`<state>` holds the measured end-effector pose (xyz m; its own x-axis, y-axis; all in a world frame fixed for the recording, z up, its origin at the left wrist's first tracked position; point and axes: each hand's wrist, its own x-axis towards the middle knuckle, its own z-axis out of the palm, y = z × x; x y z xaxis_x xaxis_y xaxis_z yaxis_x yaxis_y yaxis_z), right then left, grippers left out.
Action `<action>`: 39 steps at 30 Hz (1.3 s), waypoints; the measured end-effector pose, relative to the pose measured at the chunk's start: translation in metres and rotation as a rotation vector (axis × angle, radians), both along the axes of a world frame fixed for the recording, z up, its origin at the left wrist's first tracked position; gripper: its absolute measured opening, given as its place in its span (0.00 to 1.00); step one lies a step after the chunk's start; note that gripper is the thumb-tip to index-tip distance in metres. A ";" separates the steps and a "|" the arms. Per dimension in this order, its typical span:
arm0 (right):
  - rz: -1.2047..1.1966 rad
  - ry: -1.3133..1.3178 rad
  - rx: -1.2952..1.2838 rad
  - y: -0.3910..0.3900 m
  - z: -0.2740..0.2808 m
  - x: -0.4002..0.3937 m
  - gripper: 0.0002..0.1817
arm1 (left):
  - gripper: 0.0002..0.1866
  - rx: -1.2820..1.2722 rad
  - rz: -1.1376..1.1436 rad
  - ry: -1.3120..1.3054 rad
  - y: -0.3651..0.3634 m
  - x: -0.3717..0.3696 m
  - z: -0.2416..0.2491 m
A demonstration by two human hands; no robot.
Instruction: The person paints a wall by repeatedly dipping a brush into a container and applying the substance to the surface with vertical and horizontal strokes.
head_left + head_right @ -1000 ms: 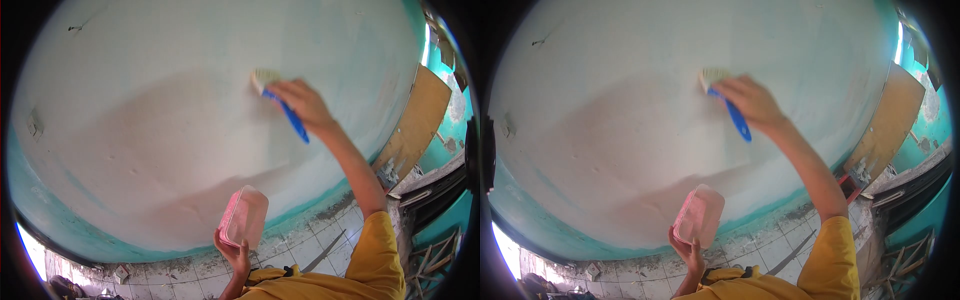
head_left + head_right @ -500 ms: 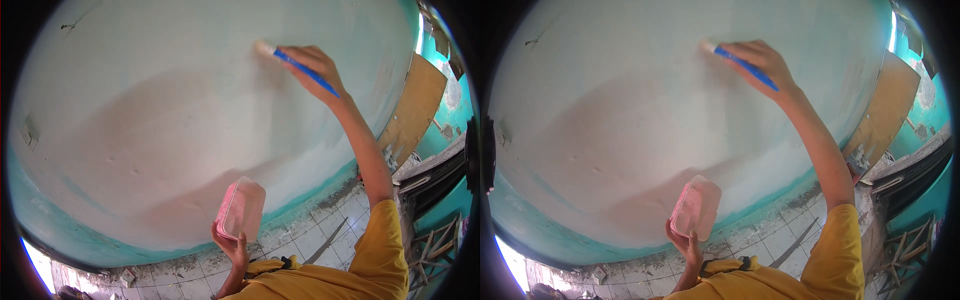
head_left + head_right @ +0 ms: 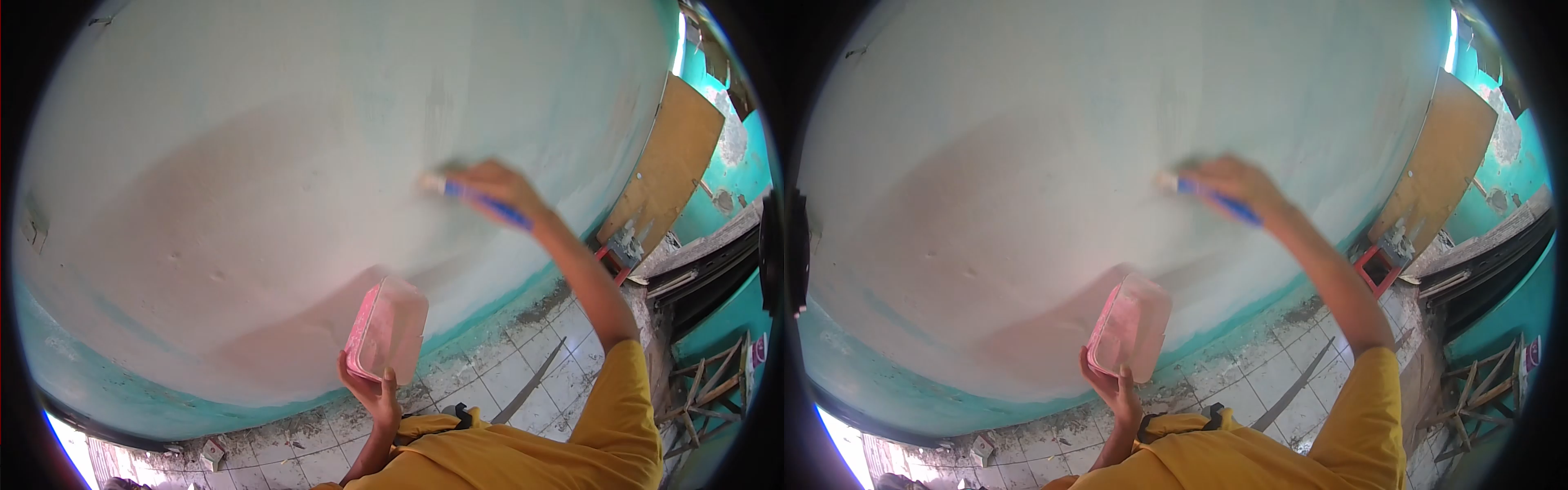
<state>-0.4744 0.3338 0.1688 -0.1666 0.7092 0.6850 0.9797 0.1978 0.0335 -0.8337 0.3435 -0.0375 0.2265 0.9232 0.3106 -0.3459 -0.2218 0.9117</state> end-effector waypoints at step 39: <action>-0.037 1.095 0.130 -0.036 -0.092 -0.133 0.16 | 0.54 0.222 -0.049 -0.002 0.027 0.014 0.000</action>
